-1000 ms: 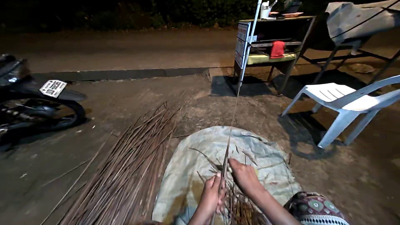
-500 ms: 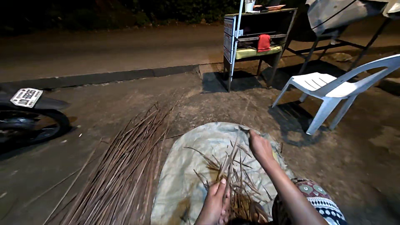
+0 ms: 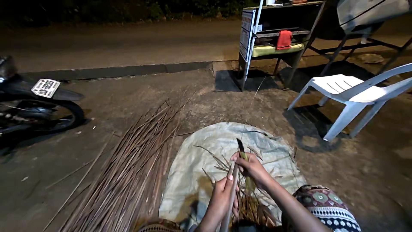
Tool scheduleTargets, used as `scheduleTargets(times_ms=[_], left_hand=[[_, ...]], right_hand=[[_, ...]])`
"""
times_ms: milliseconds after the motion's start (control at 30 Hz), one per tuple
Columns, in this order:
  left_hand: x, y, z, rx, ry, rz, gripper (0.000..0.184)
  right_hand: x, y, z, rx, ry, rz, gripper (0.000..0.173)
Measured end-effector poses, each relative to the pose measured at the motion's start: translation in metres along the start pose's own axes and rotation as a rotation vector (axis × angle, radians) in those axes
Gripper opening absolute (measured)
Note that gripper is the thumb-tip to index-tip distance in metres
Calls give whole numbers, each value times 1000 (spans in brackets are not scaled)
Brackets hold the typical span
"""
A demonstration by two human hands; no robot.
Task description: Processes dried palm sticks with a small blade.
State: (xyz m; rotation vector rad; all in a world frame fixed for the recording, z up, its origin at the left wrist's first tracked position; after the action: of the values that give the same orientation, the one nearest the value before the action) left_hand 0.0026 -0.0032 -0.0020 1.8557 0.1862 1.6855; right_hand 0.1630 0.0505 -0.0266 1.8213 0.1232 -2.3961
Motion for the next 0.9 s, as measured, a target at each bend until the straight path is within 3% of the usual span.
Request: scheduleTargets(times_ms=[167,233,333,400,467,600,733,800,900], left_hand=[[-6,3,2,-79,-113,-16,44],[-2,0,2,-13,-96,-39,44],[4,-8,-2,83,-13,-59,43],[8,-9,-5,113,75,-62,38],[10,-10,-7,134,142,-71,35],[7,-9,-11,52,127,-57,41],[10,-10,-5,18,140,-55,43],[10,-9,-2,-11,143,-76,43],[6,-4,-1,-59,118,-94,44]], right_hand=[[-6,-15,-37,177,-12,-56,34],[-2,-13,-39,191,197,-131,32],[-3,5,-22,-15,766,-231,32],[-6,18,1,-177,1013,-311,25],[0,20,16,-222,1185,-403,13],[-2,7,13,-153,1322,-258,22],[9,-2,0,50,1376,-427,19],[6,-7,-10,113,1376,-333,23],[-14,-19,-33,171,1354,16,33]])
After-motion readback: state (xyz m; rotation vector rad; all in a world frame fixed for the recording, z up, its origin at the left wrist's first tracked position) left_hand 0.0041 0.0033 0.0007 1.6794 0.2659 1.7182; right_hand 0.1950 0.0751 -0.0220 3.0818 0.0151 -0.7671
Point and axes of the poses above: each hand's wrist, its own y-axis away from the middle knuckle, its own z-axis out of the palm, x = y × z, the point moved 1 cm from there along -y, towards the middle knuckle, and after that the axes turned 6 degrees about -z, right-handed, at the moved point
